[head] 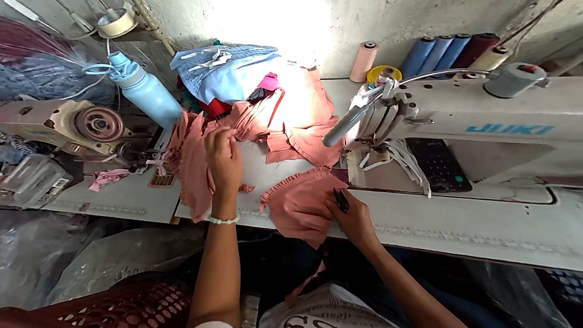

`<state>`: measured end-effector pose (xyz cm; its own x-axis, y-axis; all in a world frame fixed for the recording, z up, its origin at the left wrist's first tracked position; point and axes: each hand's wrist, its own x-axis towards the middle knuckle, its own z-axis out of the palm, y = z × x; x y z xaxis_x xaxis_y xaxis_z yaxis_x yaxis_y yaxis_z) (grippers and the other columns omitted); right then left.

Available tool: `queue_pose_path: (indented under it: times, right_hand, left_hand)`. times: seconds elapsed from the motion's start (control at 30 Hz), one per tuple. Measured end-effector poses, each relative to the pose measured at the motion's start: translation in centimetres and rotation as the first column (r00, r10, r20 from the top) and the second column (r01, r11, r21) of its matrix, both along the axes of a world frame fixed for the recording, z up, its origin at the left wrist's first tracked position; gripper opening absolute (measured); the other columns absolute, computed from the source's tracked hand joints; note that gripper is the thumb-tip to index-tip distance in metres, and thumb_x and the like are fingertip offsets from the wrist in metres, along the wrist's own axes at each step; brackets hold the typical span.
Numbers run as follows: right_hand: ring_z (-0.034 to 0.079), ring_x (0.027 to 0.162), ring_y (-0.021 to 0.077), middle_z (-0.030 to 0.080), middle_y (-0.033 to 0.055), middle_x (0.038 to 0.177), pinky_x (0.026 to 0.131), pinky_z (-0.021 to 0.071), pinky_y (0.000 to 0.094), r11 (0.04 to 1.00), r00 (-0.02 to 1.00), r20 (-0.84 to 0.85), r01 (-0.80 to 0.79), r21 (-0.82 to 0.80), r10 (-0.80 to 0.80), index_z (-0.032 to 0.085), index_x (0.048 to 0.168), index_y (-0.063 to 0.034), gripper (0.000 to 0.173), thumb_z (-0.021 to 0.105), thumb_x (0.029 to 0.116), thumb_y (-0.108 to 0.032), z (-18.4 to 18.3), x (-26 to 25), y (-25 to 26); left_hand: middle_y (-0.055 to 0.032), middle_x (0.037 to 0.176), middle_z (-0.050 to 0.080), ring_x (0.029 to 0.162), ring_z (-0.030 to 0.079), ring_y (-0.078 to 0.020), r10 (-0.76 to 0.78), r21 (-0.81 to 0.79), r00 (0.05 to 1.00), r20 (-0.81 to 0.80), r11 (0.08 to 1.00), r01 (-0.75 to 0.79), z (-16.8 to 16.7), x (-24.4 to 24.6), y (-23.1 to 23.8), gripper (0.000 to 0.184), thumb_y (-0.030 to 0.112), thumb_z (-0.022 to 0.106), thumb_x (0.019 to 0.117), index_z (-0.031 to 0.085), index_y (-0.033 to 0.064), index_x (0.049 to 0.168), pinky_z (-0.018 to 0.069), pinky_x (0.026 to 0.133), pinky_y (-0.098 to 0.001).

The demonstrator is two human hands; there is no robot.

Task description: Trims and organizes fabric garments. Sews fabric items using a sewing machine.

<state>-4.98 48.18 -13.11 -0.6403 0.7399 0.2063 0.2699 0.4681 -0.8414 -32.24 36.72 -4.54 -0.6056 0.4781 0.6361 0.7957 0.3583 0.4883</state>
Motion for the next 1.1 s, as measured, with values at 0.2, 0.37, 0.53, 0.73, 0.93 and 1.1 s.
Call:
queue_pose_path:
  times: [0.2, 0.37, 0.53, 0.73, 0.93, 1.1]
  right_hand:
    - [0.068, 0.072, 0.0171, 0.073, 0.0162, 0.093, 0.067, 0.0556, 0.0314, 0.999, 1.000, -0.019, 0.007, -0.043, -0.008, 0.069, 0.116, 0.0058, 0.027, 0.065, 0.0929, -0.007, -0.1, 0.2, 0.0]
    - [0.068, 0.072, 0.0170, 0.073, 0.0165, 0.095, 0.066, 0.0559, 0.0310, 0.998, 1.000, -0.024, 0.006, -0.069, -0.008, 0.069, 0.117, 0.0056, 0.027, 0.065, 0.0929, -0.007, -0.2, 0.1, 0.1]
    - [0.065, 0.068, 0.0137, 0.072, 0.0160, 0.094, 0.062, 0.0541, 0.0285, 0.994, 0.999, -0.045, 0.009, -0.106, -0.014, 0.068, 0.118, 0.0058, 0.028, 0.065, 0.0937, -0.008, 0.0, 0.1, 0.1]
    - [0.060, 0.060, 0.0117, 0.069, 0.0153, 0.101, 0.054, 0.0521, 0.0279, 0.962, 0.999, 0.038, -0.026, -0.273, 0.038, 0.064, 0.128, 0.0019, 0.032, 0.062, 0.0984, -0.010, 1.0, 0.5, 0.7]
    - [0.070, 0.101, 0.0341, 0.068, 0.0229, 0.120, 0.084, 0.0593, 0.0476, 0.972, 0.998, -0.035, -0.034, 0.233, 0.043, 0.075, 0.114, -0.0020, 0.023, 0.060, 0.1002, -0.011, 2.2, 1.7, 2.0]
    - [0.068, 0.113, 0.0144, 0.069, 0.0142, 0.128, 0.091, 0.0562, 0.0289, 0.991, 0.970, -0.221, -0.075, 0.109, 0.097, 0.070, 0.123, 0.0005, 0.040, 0.060, 0.1018, -0.032, 4.9, 3.4, 2.3]
  left_hand:
    - [-0.0375, 0.148, 0.043, 0.140, 0.038, -0.0546, 0.152, -0.299, 0.953, 0.261, 0.952, -0.070, 0.8, -5.0, 5.1, 0.058, 0.021, 0.066, 0.0980, 0.049, -0.0121, 0.142, 0.0310, 0.114, -0.0655]
    - [-0.0353, 0.117, 0.062, 0.113, 0.059, -0.0509, 0.063, -0.354, 0.924, 0.377, 0.932, 0.081, 2.2, -7.9, 3.5, 0.035, 0.019, 0.058, 0.1013, 0.060, -0.0111, 0.119, 0.0429, 0.096, -0.0691]
    - [-0.0117, 0.101, 0.062, 0.090, 0.060, -0.0140, -0.182, -0.031, 0.862, 0.474, 0.974, 0.223, 5.6, -6.6, -0.1, 0.035, 0.012, 0.065, 0.0947, 0.049, -0.0026, 0.123, 0.0521, 0.083, -0.0359]
    - [0.0084, 0.112, 0.066, 0.100, 0.066, -0.0016, -0.519, 0.358, 0.781, 0.349, 0.843, 0.400, 9.3, -2.5, -2.9, 0.061, -0.003, 0.069, 0.0849, 0.041, 0.0132, 0.136, 0.0577, 0.089, -0.0237]
    - [0.0097, 0.118, 0.066, 0.103, 0.069, -0.0054, -0.657, 0.440, 0.710, 0.254, 0.732, 0.520, 12.0, 1.1, -4.5, 0.065, 0.004, 0.069, 0.0885, 0.035, 0.0137, 0.143, 0.0597, 0.092, -0.0260]
    - [0.0140, 0.105, 0.071, 0.088, 0.069, 0.0018, -0.767, 0.435, 0.594, 0.244, 0.634, 0.640, 13.2, 7.6, -5.2, 0.035, 0.009, 0.066, 0.0964, 0.054, 0.0246, 0.125, 0.0591, 0.077, -0.0149]
